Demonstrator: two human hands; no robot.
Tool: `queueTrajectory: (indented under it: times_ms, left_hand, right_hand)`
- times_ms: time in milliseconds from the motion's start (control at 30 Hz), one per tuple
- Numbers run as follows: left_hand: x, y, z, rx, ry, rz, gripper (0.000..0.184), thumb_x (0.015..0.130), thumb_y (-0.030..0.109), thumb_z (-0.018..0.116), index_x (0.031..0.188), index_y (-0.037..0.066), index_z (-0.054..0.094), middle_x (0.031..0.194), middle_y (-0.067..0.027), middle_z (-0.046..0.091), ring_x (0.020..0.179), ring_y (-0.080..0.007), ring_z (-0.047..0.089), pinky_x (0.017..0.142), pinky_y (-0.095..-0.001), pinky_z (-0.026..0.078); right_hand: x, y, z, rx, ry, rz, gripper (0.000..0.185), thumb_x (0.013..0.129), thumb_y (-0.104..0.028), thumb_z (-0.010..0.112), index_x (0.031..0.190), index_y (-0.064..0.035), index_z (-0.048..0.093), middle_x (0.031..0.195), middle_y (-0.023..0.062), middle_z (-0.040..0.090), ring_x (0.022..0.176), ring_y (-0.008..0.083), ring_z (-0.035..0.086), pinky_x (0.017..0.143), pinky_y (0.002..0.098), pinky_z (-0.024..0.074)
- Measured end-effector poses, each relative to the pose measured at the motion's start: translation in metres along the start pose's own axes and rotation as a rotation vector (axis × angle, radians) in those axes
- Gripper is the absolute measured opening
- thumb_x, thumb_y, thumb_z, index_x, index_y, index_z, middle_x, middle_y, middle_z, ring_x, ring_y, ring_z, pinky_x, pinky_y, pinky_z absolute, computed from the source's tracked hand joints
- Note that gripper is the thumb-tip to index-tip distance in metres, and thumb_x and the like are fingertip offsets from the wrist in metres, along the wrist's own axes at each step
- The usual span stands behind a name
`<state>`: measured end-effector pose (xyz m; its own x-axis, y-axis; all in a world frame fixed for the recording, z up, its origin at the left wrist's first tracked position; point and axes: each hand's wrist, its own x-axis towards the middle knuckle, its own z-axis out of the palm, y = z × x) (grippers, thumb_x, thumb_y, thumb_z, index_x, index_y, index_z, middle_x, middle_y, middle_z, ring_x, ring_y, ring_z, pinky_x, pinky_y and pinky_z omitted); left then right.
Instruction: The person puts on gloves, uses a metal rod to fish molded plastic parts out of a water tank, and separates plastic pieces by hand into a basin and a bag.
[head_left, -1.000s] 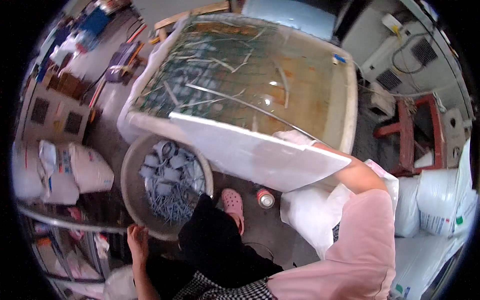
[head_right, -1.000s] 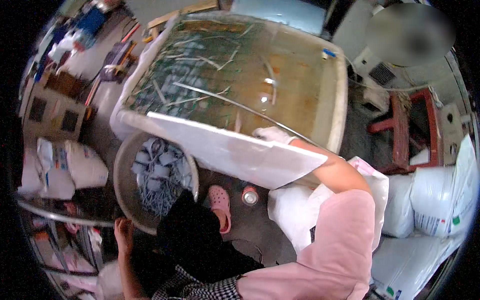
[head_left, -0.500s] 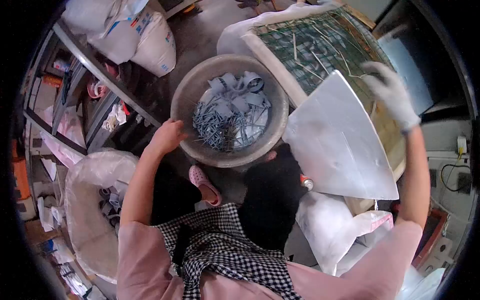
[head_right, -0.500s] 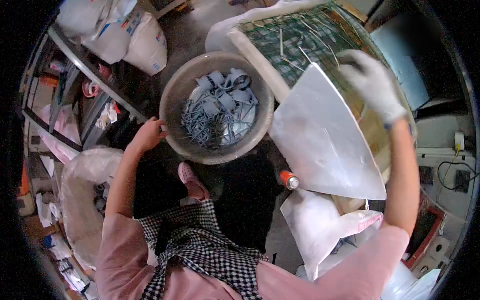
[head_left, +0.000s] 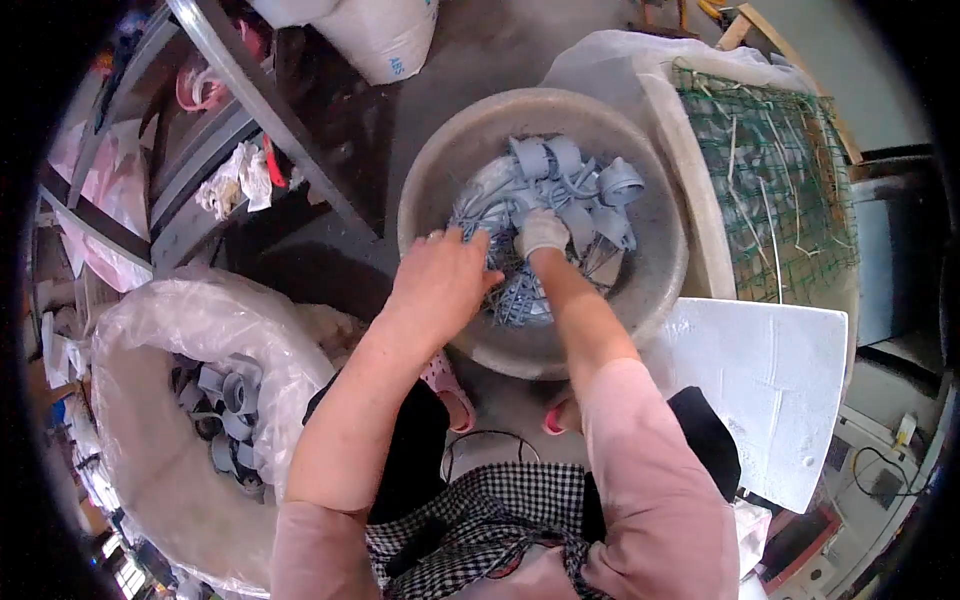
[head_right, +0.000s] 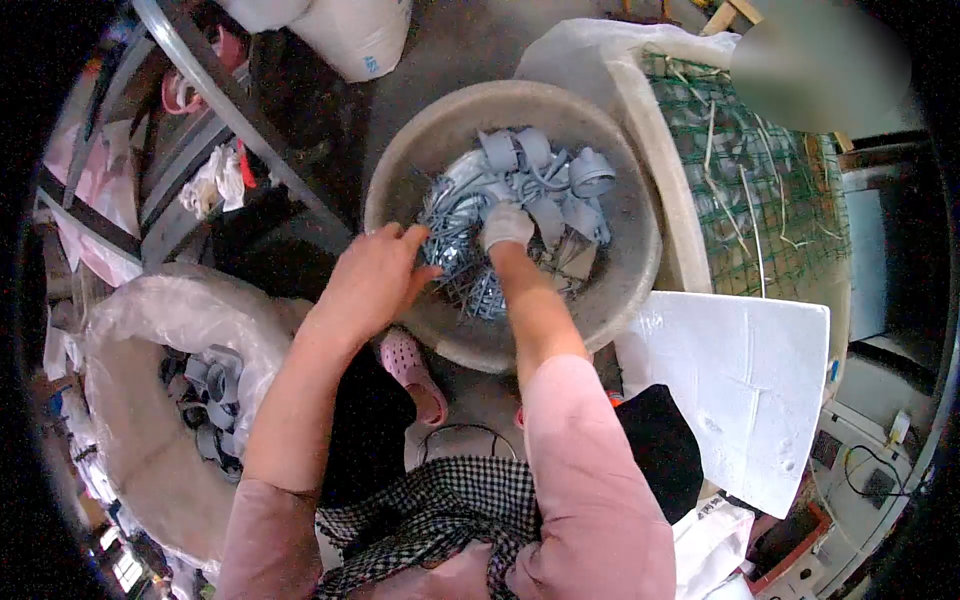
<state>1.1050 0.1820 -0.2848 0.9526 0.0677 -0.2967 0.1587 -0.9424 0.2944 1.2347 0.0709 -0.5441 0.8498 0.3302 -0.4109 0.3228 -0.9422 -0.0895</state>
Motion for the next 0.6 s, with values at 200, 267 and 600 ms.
queueTrajectory:
  times_ms: [200, 267, 600]
  left_hand:
    - [0.003, -0.028, -0.007, 0.019, 0.192, -0.087, 0.033, 0.083, 0.024, 0.067, 0.106, 0.003, 0.059, 0.096, -0.0206, 0.061, 0.090, -0.0391, 0.061, 0.078, -0.0458, 0.049]
    - [0.003, -0.029, -0.008, -0.090, 0.251, -0.161, 0.029, 0.082, 0.026, 0.068, 0.096, 0.002, 0.059, 0.093, -0.0172, 0.063, 0.091, -0.0357, 0.063, 0.081, -0.0460, 0.048]
    - [0.032, -0.020, 0.043, -0.618, 0.308, 0.248, 0.070, 0.072, 0.033, 0.078, 0.131, 0.008, 0.049, 0.122, -0.0205, 0.055, 0.110, -0.0391, 0.055, 0.094, -0.0396, 0.044]
  right_hand:
    - [0.020, 0.058, -0.034, 0.008, -0.168, -0.338, 0.046, 0.077, -0.025, 0.061, 0.117, -0.0012, 0.058, 0.119, 0.0236, 0.058, 0.109, 0.0387, 0.058, 0.089, 0.0404, 0.0494]
    - [-0.029, 0.066, -0.099, 0.039, 0.143, -0.349, 0.048, 0.075, -0.020, 0.062, 0.120, -0.0027, 0.053, 0.122, 0.0219, 0.055, 0.115, 0.0370, 0.053, 0.094, 0.0406, 0.0462]
    - [-0.138, 0.109, -0.196, 0.136, 0.746, -1.057, 0.016, 0.089, -0.010, 0.047, 0.101, -0.0018, 0.053, 0.111, 0.0195, 0.056, 0.111, 0.0386, 0.052, 0.097, 0.0457, 0.0431]
